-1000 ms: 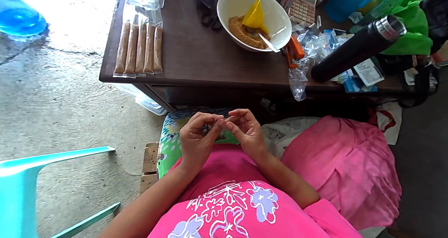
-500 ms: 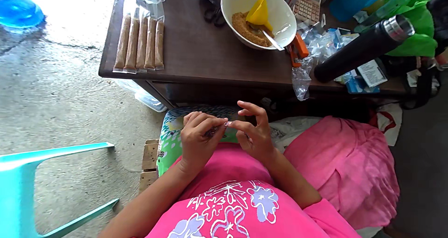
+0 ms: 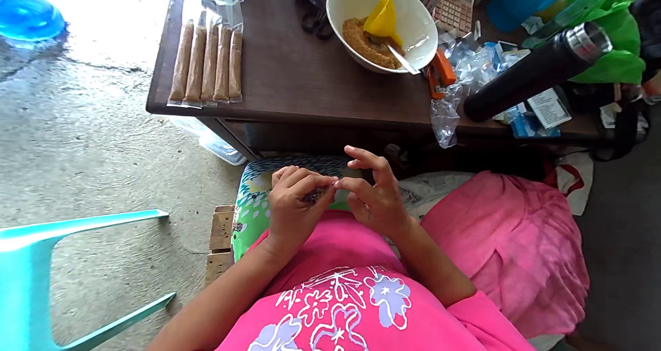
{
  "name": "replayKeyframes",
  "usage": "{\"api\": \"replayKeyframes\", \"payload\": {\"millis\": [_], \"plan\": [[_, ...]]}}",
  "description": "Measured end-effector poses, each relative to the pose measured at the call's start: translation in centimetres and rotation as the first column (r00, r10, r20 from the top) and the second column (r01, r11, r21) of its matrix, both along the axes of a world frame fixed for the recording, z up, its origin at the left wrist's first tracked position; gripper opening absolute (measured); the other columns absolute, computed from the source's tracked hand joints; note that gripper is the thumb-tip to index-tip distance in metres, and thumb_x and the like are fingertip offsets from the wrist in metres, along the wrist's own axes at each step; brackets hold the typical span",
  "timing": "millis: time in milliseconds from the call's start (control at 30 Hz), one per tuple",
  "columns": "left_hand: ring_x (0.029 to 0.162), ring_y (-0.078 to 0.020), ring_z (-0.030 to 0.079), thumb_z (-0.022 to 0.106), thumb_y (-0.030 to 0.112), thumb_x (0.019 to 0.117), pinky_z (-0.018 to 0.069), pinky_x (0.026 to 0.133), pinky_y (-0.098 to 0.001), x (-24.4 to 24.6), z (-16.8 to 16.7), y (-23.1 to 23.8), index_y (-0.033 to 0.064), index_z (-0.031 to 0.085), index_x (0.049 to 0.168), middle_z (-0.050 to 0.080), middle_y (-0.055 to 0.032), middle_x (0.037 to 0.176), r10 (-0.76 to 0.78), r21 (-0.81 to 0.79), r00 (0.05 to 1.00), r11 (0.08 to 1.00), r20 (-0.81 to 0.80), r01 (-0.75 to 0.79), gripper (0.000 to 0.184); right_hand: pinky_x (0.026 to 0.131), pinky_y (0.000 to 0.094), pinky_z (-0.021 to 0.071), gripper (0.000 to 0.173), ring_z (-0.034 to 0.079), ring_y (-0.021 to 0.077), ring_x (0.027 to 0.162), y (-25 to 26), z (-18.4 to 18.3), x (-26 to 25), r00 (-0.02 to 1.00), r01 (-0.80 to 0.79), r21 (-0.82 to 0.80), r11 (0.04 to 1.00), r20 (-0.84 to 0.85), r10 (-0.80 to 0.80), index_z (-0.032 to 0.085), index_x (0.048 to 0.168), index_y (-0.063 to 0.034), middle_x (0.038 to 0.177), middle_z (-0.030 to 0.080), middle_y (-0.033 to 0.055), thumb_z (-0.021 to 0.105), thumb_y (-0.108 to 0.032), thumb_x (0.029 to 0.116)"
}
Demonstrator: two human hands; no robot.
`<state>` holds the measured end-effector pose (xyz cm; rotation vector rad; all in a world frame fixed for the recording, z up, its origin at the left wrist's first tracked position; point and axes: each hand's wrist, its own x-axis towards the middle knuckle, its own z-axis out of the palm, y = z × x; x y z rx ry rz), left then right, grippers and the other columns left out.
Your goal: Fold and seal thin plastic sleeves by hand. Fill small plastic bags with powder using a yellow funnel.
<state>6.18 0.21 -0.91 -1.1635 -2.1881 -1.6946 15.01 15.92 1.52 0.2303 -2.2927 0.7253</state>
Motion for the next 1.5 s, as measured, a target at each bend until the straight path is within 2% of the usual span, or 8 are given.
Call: {"api": "replayKeyframes", "payload": {"millis": [267, 400, 733, 933, 1100, 1367, 1433, 1500], "plan": [[0.087, -0.0087, 0.063, 0.076, 0.019, 0.0887, 0.0406, 0.098, -0.0377, 0.1, -0.1, 0.0, 0.0113, 0.078, 0.088, 0.071, 0.0011, 0.085, 0.006, -0.005, 1.0, 1.0, -0.007, -0.006, 0.007, 0.094, 0.0372, 0.051, 0.008, 0.061, 0.0251, 0.116, 0.0, 0.2, 0.0, 1.0, -0.001, 0.024, 1.0, 0.026, 0.0, 0.069, 0.096, -0.0111, 0.133, 0.061, 0.0158, 0.062, -0.009, 0.0948], [0.087, -0.0088, 0.063, 0.076, 0.019, 0.0888, 0.0401, 0.098, -0.0377, 0.1, -0.1, 0.1, 0.0114, 0.077, 0.089, 0.072, 0.001, 0.085, 0.005, -0.008, 1.0, 1.0, -0.023, -0.006, 0.008, 0.094, 0.0379, 0.0506, 0.008, 0.061, 0.024, 0.116, 0.0, 0.3, -0.1, 1.0, 0.004, 0.028, 1.0, 0.011, -0.004, 0.067, 0.096, -0.0109, 0.133, 0.061, 0.0152, 0.059, -0.011, 0.0976], [0.086, -0.009, 0.062, 0.076, 0.018, 0.0884, 0.0397, 0.098, -0.0375, 0.2, -0.2, 0.1, 0.011, 0.077, 0.087, 0.071, 0.0008, 0.084, 0.007, -0.008, 1.0, 1.0, -0.023, -0.008, 0.008, 0.094, 0.038, 0.0512, 0.008, 0.062, 0.0248, 0.116, 0.0, 0.3, 0.0, 1.0, 0.001, 0.04, 0.999, 0.029, -0.002, 0.07, 0.093, -0.0101, 0.132, 0.063, 0.0158, 0.062, -0.008, 0.0942], [0.087, -0.0111, 0.063, 0.076, 0.019, 0.0885, 0.0383, 0.099, -0.0386, 0.2, -0.2, 0.2, 0.0111, 0.077, 0.085, 0.072, -0.0002, 0.084, 0.006, -0.026, 0.998, 1.0, -0.065, -0.007, 0.008, 0.093, 0.0389, 0.0506, 0.01, 0.062, 0.0259, 0.114, 0.3, 0.7, -0.1, 0.999, -0.01, 0.092, 0.996, 0.04, 0.006, 0.071, 0.094, -0.0103, 0.132, 0.064, 0.0163, 0.062, -0.009, 0.0937], [0.087, -0.0122, 0.063, 0.075, 0.019, 0.089, 0.0378, 0.099, -0.0403, 0.2, -0.3, 0.2, 0.0111, 0.077, 0.085, 0.072, -0.0008, 0.084, 0.007, -0.061, 0.995, 0.998, -0.096, -0.013, 0.009, 0.093, 0.0389, 0.0504, 0.008, 0.062, 0.0262, 0.114, 0.8, 1.0, -0.1, 0.997, -0.032, 0.161, 0.986, 0.074, 0.02, 0.072, 0.09, -0.0111, 0.135, 0.063, 0.0153, 0.063, -0.011, 0.0912], [0.086, -0.0119, 0.066, 0.069, 0.025, 0.0931, 0.0401, 0.099, -0.0398, -0.4, -0.4, 0.5, 0.0158, 0.079, 0.092, 0.075, -0.0004, 0.087, -0.028, -0.1, 0.992, 0.995, -0.12, 0.016, 0.013, 0.093, 0.0347, 0.052, 0.01, 0.065, 0.0209, 0.111, 1.5, 1.1, -0.5, 0.993, -0.031, 0.19, 0.981, 0.114, 0.01, 0.071, 0.091, -0.009, 0.136, 0.064, 0.0112, 0.064, -0.014, 0.0964], [0.089, -0.0107, 0.066, 0.067, 0.026, 0.0927, 0.0408, 0.1, -0.0397, -0.4, -0.3, 0.4, 0.0145, 0.078, 0.095, 0.075, -0.0003, 0.089, -0.078, -0.078, 0.994, 0.994, -0.076, 0.072, 0.016, 0.092, 0.0333, 0.0521, 0.012, 0.066, 0.0198, 0.108, 1.7, 1.1, -0.7, 0.994, -0.029, 0.179, 0.983, 0.109, 0.01, 0.07, 0.09, -0.0081, 0.135, 0.065, 0.011, 0.063, -0.015, 0.0971], [0.093, -0.0081, 0.065, 0.06, 0.027, 0.0951, 0.0418, 0.102, -0.0396, -0.5, -0.2, 0.2, 0.0125, 0.078, 0.099, 0.074, 0.0006, 0.092, -0.15, -0.04, 0.988, 0.988, 0.035, 0.152, 0.023, 0.09, 0.0325, 0.0522, 0.013, 0.066, 0.0191, 0.106, 1.7, 1.1, -0.8, 0.995, -0.026, 0.156, 0.987, 0.102, 0.01, 0.068, 0.089, -0.0075, 0.133, 0.066, 0.0115, 0.062, -0.016, 0.0973]]}}
